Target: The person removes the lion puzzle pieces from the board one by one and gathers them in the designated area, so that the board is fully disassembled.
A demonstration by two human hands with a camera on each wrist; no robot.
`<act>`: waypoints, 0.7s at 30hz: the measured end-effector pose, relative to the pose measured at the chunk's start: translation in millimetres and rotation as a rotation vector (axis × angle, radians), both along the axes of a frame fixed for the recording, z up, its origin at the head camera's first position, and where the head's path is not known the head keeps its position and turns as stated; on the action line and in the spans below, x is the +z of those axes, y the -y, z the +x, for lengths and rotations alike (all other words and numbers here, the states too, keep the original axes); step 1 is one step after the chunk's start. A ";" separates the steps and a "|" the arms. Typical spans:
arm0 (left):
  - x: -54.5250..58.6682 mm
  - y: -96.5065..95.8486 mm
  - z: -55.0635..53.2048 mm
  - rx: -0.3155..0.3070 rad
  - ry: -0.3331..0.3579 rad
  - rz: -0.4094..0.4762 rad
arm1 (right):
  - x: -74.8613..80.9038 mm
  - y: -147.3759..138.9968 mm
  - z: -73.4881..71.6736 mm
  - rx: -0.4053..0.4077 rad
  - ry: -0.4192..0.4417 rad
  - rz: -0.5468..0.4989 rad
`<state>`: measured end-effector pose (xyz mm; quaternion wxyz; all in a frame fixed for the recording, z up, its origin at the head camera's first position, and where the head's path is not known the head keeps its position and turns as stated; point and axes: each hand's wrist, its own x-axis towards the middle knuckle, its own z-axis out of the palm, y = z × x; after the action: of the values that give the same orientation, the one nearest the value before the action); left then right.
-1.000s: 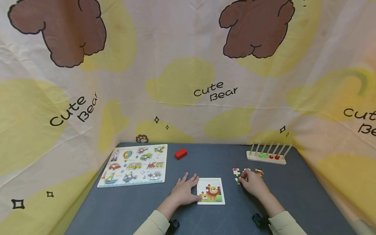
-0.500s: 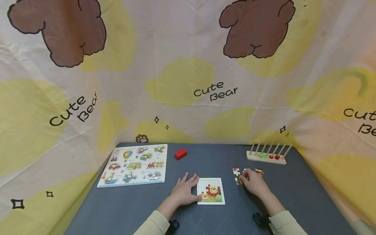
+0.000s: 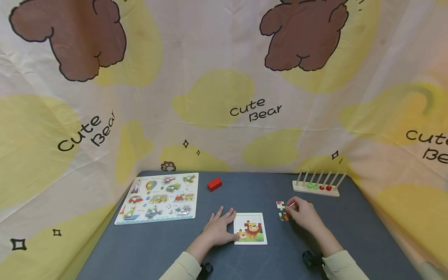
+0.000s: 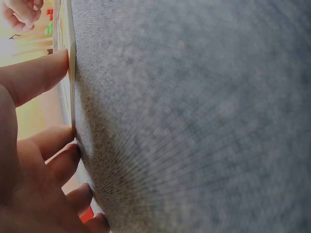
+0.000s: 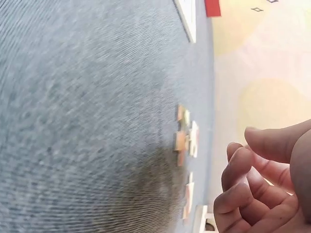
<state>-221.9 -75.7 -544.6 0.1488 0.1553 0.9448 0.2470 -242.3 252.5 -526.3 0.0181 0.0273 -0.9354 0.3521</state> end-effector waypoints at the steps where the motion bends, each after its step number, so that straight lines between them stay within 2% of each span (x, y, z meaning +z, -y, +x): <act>1: -0.2 0.1 0.0 0.000 -0.001 0.001 | 1.0 0.5 0.1 0.002 -0.004 -0.007; 10: -1.9 1.0 1.1 0.004 -0.013 0.013 | 12.0 7.8 2.8 0.030 -0.043 -0.041; 21: 0.9 0.1 0.6 -0.001 0.003 0.002 | 23.2 19.9 5.9 0.022 -0.027 -0.060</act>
<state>-221.3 -75.8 -543.7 0.1500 0.1555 0.9443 0.2483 -236.4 232.6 -503.1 0.0278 0.0418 -0.9237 0.3799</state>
